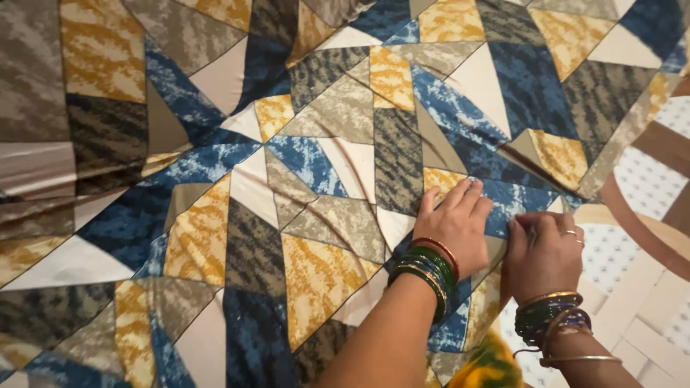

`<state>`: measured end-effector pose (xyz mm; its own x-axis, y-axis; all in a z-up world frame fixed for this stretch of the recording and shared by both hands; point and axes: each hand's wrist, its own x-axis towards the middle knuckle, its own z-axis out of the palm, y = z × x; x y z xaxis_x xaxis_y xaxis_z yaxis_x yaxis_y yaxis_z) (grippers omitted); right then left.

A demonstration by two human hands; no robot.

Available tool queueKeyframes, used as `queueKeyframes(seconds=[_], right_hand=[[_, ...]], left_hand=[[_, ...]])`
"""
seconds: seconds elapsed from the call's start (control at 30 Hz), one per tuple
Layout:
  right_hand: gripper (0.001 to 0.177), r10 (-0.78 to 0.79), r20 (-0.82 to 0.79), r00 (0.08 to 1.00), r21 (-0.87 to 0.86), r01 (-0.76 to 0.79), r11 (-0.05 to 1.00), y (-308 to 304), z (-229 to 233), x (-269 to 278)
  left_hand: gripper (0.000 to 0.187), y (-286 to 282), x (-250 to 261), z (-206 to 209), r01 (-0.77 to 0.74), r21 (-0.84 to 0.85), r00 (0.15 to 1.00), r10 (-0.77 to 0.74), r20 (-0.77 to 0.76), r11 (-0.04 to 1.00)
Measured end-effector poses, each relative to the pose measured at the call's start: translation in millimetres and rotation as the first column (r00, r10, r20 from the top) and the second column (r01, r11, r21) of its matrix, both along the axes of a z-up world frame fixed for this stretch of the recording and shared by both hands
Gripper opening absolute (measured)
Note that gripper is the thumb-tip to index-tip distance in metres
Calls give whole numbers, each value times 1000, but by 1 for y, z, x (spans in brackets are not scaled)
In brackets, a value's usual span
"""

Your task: The person uses both hands to smooth and flatten a large piece of patterned fabric laid out on a surface. The hands move across the material, pressing down to remove wrinkles and creases.

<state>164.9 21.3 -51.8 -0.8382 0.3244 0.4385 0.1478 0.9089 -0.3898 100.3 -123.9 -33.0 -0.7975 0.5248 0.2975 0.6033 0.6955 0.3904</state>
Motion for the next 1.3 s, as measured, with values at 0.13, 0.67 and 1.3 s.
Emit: queueKeyframes(seconds=[0.13,0.67,1.3], right_hand=[[5,42,10,999,95,-42,995,6,0,-9],[17,98,166,981,34,-105,994,-2,17,51],[62,294,153,944,88,-309,947,-50,7,-51]], left_hand=[[33,3,-4,8,24,-57,1000,-24,2,998],[28,-13,23,25,83,-107,997,-82,14,991],[56,-52,-9,-5,-247,-82,967,239,-91,966]])
